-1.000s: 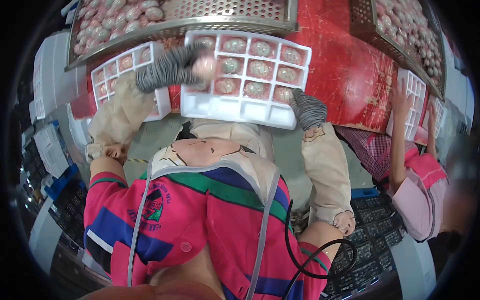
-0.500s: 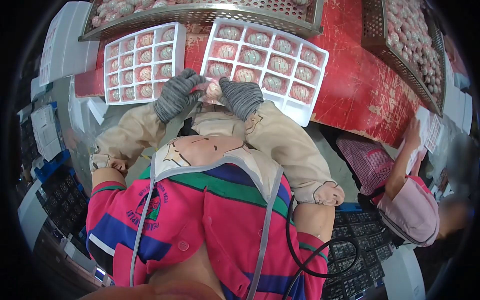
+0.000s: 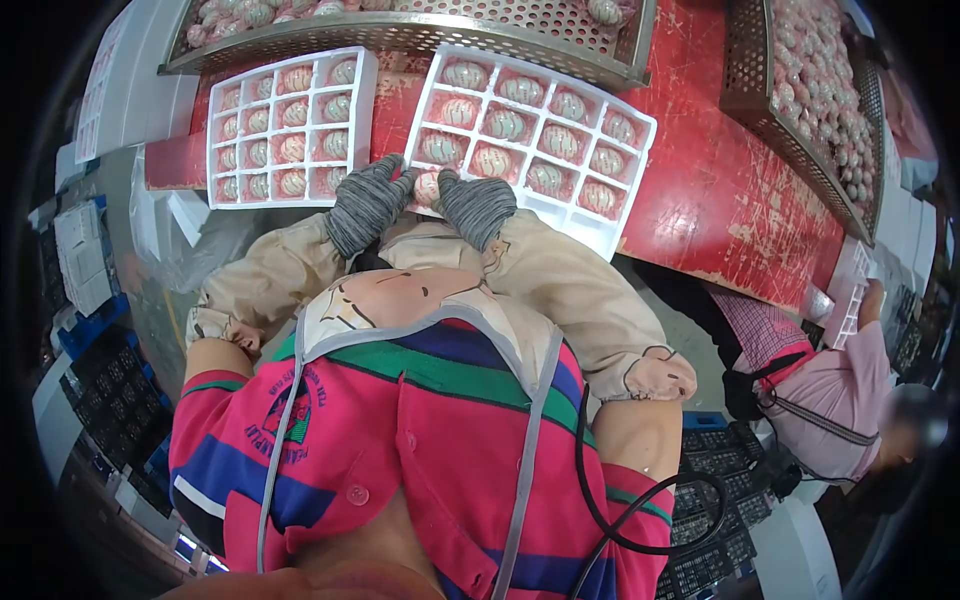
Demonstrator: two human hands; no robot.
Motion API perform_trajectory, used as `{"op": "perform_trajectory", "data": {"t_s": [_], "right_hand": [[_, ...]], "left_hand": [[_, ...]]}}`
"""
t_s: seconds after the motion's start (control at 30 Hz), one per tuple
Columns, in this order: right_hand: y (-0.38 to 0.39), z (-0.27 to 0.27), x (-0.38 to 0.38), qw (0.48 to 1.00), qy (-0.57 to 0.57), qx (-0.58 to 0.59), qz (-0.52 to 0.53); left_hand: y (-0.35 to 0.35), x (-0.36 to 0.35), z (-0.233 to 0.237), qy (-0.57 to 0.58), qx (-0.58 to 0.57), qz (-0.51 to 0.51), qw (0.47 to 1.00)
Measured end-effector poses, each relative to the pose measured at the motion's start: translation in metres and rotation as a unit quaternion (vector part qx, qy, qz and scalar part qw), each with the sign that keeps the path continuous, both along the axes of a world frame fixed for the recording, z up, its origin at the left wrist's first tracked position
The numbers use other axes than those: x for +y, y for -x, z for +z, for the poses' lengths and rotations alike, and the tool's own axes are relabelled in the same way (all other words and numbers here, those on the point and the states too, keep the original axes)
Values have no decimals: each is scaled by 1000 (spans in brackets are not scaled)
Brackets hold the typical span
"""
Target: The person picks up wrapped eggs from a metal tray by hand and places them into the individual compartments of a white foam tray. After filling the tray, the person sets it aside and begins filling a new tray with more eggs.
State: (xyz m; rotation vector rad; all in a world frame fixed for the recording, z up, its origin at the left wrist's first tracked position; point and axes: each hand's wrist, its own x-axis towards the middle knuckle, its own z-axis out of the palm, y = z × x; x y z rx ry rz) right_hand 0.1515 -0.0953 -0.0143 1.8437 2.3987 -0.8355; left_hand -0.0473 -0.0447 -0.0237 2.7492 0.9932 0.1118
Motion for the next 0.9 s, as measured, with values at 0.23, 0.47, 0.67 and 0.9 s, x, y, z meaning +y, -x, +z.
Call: {"op": "perform_trajectory", "data": {"t_s": [0.23, 0.47, 0.67, 0.9], "right_hand": [[1, 0, 15, 995, 47, -17, 90], [2, -12, 25, 992, 57, -14, 110], [-5, -1, 35, 989, 112, 24, 96], [-37, 0, 12, 985, 130, 102, 41]], "left_hand": [[-28, 27, 3, 190, 245, -40, 950], [-52, 96, 54, 218, 218, 13, 951], [-89, 260, 69, -63, 81, 111, 989], [-113, 319, 36, -19, 89, 149, 985]]}}
